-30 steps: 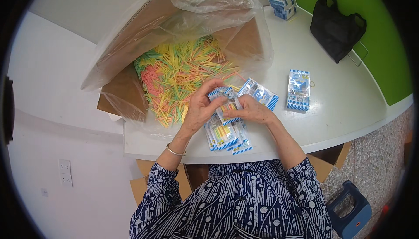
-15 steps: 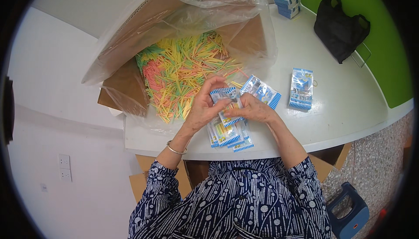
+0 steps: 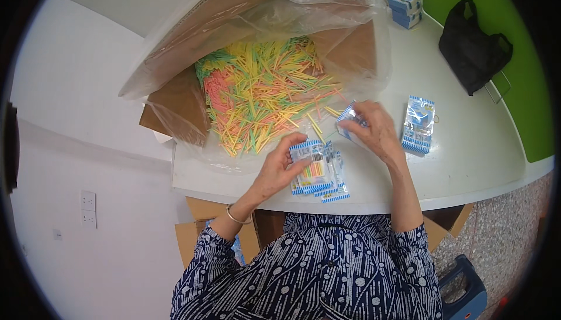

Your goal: Placing small items into blue boxes at a desk.

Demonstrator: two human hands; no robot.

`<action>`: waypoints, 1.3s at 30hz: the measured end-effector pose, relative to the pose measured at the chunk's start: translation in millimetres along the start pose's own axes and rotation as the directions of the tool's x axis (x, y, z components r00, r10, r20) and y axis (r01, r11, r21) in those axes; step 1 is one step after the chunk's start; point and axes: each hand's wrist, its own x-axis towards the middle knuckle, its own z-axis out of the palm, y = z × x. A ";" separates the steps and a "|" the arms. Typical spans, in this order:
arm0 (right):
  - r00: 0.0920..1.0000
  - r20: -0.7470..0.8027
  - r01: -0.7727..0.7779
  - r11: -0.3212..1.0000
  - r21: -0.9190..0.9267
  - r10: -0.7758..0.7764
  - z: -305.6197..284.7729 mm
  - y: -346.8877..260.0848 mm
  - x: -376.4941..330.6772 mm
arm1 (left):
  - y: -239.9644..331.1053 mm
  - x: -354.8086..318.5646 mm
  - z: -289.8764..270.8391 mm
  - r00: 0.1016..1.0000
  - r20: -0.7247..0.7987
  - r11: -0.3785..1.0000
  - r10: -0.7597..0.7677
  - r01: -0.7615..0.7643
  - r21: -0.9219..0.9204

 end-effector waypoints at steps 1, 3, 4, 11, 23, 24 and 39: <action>0.952 -0.271 0.057 0.950 -0.306 -0.144 2.7 7.8 -0.8 | 8.3 -6.3 -3.3 0.999 -0.017 0.973 -0.032 0.035 0.229; 0.963 -0.236 0.014 0.904 -0.428 -0.126 7.9 28.0 0.8 | -1.3 -8.3 -15.1 0.992 -0.063 0.883 0.114 -0.072 0.463; 0.973 -0.208 -0.032 0.838 -0.544 -0.098 12.1 40.0 1.9 | -5.1 -7.7 -21.2 0.963 -0.066 0.727 0.262 -0.152 0.669; 0.951 -0.265 0.039 0.912 -0.408 -0.159 25.1 57.9 6.6 | -22.6 33.3 -117.4 0.897 -0.303 0.448 0.323 0.138 0.884; 0.824 -0.432 0.141 0.872 -0.468 -0.365 18.5 41.3 11.6 | -51.9 53.2 -133.7 0.924 -0.184 0.164 0.336 0.135 0.977; 0.826 -0.432 0.139 0.873 -0.468 -0.363 17.2 41.2 10.9 | -53.7 55.2 -132.0 0.911 -0.206 0.175 0.359 0.151 0.973; 0.956 -0.294 0.000 0.996 0.088 0.026 24.1 38.4 11.2 | -23.4 8.7 -104.8 0.969 0.034 -0.030 0.247 -0.027 0.999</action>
